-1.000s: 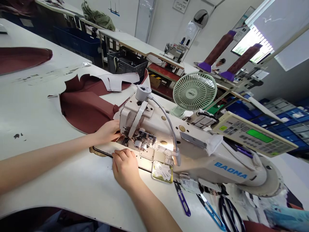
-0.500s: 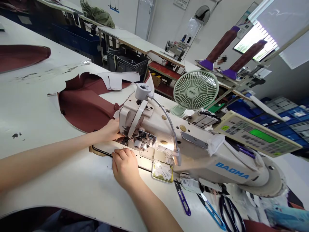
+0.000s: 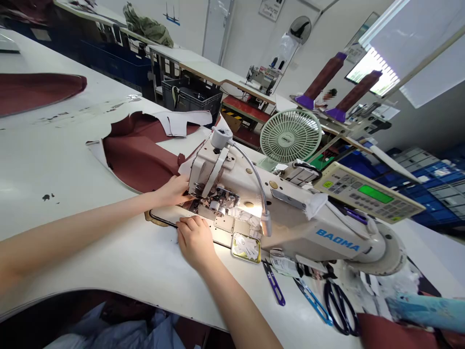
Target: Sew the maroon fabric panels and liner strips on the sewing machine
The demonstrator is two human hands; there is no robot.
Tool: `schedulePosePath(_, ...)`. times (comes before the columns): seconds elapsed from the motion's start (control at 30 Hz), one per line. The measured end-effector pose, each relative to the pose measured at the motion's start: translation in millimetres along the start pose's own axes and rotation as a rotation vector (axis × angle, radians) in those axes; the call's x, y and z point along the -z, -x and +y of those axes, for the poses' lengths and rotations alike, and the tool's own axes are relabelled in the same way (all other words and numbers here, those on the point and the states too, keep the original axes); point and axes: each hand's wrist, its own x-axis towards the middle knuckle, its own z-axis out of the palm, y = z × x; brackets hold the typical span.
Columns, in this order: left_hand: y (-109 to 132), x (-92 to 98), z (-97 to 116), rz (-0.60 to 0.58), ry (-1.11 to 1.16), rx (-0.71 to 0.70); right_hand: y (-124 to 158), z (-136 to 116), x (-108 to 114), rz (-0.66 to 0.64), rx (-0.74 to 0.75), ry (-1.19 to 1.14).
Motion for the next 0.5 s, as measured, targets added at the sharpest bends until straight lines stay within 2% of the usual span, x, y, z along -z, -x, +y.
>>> schedulePosePath(0.17,16,18.2,-36,0.095,-0.111,0.198,3,0,2,0.042,0.029,-0.056)
schedulePosePath(0.27,47,39.4,-59,0.03,-0.198,0.271,4,1,3,0.059,0.021,-0.061)
schedulePosePath(0.37,105,56.4,-67,-0.069,-0.25,0.279,2,1,4,0.061,-0.014,-0.035)
schedulePosePath(0.5,203,62.0,-45,-0.141,-0.27,0.219,-9,-11,-2,0.028,-0.152,0.073)
